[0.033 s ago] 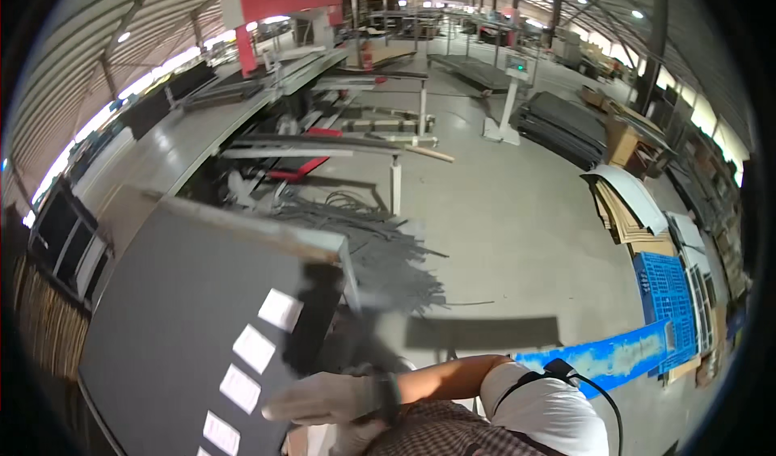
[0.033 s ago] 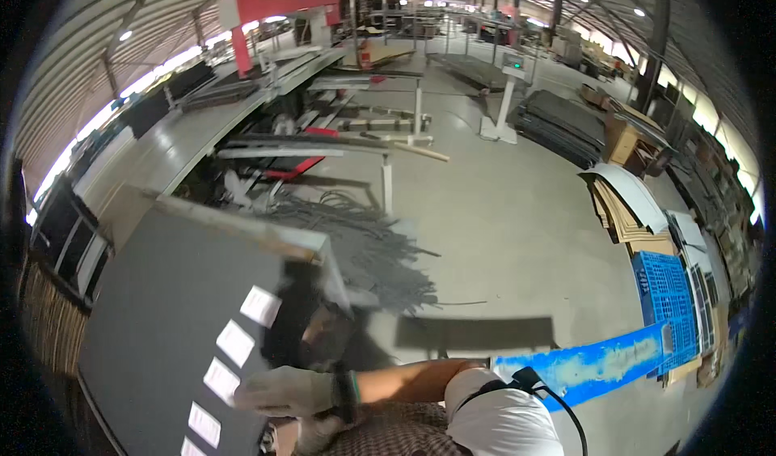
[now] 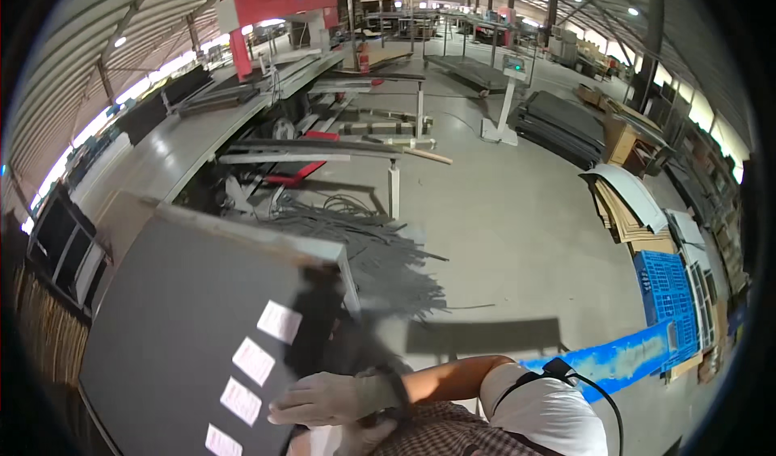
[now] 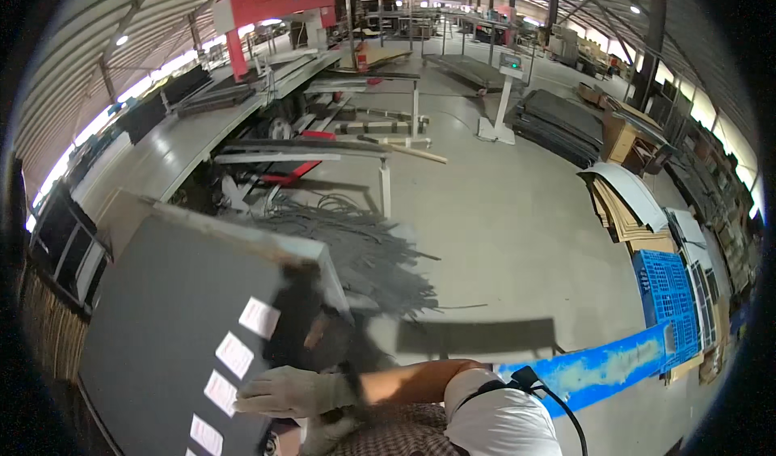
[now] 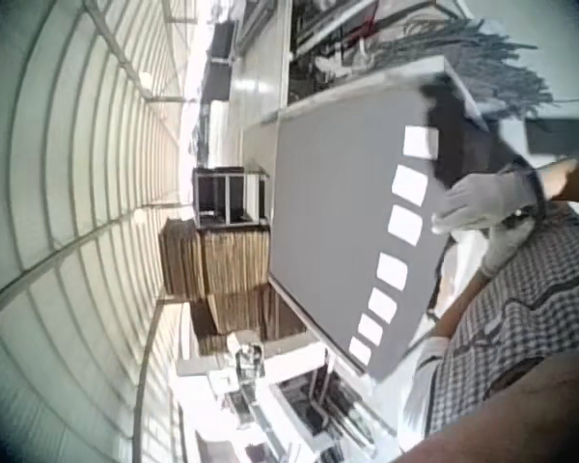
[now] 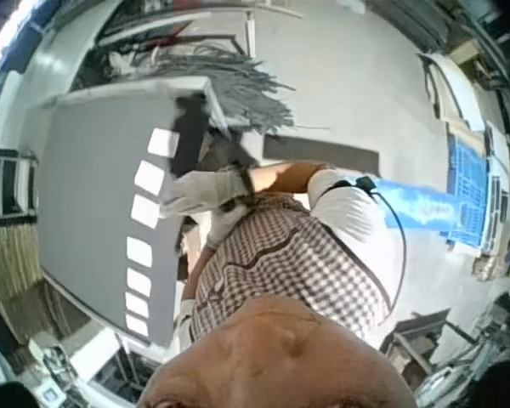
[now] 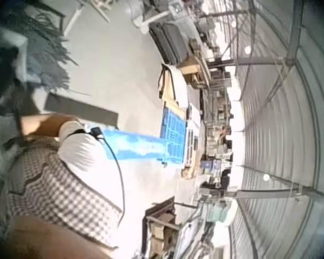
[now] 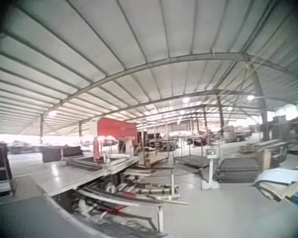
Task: The worker applies identification labels to large grey panels and attaches protective trim strips to the edges in a manufacturing environment.
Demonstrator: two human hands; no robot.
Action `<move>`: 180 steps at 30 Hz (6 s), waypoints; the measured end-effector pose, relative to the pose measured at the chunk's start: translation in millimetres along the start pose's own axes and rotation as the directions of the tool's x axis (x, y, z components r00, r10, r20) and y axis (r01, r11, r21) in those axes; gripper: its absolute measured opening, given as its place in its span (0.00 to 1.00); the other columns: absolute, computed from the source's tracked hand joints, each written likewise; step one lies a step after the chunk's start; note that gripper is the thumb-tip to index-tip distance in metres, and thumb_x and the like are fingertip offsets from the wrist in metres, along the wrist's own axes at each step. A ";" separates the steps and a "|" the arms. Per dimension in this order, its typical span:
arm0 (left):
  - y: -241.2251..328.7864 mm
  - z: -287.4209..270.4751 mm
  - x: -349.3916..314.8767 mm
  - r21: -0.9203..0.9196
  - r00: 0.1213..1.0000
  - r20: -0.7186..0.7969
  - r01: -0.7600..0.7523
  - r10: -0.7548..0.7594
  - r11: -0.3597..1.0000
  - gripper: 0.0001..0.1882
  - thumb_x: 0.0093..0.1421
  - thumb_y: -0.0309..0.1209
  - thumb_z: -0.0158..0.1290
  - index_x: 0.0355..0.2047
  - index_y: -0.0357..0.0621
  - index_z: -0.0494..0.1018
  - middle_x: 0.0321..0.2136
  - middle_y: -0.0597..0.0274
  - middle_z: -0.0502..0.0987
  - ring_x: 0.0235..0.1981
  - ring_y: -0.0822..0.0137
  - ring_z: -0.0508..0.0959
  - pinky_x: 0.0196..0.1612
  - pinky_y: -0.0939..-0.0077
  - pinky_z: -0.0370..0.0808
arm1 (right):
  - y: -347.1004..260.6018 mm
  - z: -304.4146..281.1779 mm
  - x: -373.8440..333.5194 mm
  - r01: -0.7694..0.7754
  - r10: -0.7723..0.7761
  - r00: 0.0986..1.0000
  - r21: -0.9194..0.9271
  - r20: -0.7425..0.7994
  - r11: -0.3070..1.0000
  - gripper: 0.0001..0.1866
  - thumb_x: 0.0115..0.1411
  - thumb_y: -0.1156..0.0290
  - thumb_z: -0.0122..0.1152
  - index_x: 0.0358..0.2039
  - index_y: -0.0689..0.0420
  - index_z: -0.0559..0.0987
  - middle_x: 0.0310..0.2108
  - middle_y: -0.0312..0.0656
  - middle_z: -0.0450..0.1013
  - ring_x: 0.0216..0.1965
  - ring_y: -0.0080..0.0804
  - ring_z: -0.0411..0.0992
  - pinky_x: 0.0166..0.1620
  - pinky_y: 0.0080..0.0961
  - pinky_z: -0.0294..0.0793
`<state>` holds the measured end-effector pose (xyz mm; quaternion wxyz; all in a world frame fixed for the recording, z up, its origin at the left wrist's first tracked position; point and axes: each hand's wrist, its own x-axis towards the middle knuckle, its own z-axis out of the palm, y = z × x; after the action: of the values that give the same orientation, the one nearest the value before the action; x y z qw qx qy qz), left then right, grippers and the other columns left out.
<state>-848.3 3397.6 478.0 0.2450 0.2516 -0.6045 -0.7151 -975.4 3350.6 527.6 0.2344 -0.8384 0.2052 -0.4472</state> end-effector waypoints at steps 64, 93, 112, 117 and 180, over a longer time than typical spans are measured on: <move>9.2 -109.2 234.2 0.991 0.945 0.134 -0.135 0.300 -0.018 0.15 0.48 0.23 0.56 0.37 0.49 0.80 0.45 0.66 0.79 0.45 0.62 0.76 0.46 0.68 0.72 | 300.9 -207.8 -128.4 -0.591 0.558 0.785 -0.054 -0.268 0.805 0.27 0.56 0.73 0.56 0.57 0.64 0.67 0.48 0.54 0.69 0.50 0.49 0.69 0.54 0.34 0.68; -2.0 -112.6 254.6 0.982 0.943 0.183 -0.161 0.278 -0.097 0.15 0.52 0.26 0.52 0.42 0.49 0.77 0.48 0.63 0.76 0.47 0.60 0.75 0.46 0.63 0.71 | 305.7 -206.7 -127.4 -0.590 0.546 0.765 -0.030 -0.341 0.807 0.22 0.58 0.73 0.55 0.53 0.65 0.71 0.46 0.54 0.72 0.49 0.49 0.71 0.53 0.34 0.69; 9.8 -87.1 275.1 0.997 0.966 0.055 -0.041 0.251 -0.060 0.22 0.55 0.27 0.49 0.52 0.49 0.73 0.35 0.57 0.75 0.39 0.58 0.76 0.40 0.63 0.74 | 265.0 -219.6 -134.9 -0.763 0.709 0.570 0.053 -0.416 0.644 0.24 0.59 0.75 0.54 0.57 0.60 0.70 0.51 0.48 0.72 0.53 0.39 0.71 0.55 0.31 0.70; 9.5 -69.6 206.7 0.997 0.888 0.018 -0.050 0.460 0.057 0.18 0.60 0.28 0.48 0.51 0.48 0.73 0.38 0.54 0.75 0.40 0.55 0.76 0.43 0.62 0.75 | 185.9 -187.2 -65.0 -0.714 0.574 0.498 0.069 -0.650 0.697 0.20 0.66 0.70 0.54 0.57 0.61 0.70 0.52 0.41 0.70 0.52 0.29 0.68 0.58 0.28 0.65; -353.8 763.0 -1448.7 -0.173 -0.752 0.591 -0.473 -0.293 0.864 0.24 0.59 0.35 0.58 0.54 0.38 0.71 0.50 0.57 0.76 0.52 0.66 0.74 0.56 0.71 0.70 | -1343.8 1305.4 -297.2 -0.373 -0.708 -0.701 0.892 -0.090 0.256 0.15 0.58 0.71 0.55 0.45 0.59 0.77 0.36 0.46 0.74 0.35 0.39 0.74 0.41 0.30 0.74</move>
<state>-273.7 4964.1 329.5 -0.4273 -0.6326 -0.5861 -0.2715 156.5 4871.6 468.4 0.2667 -0.5075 -0.7229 0.3857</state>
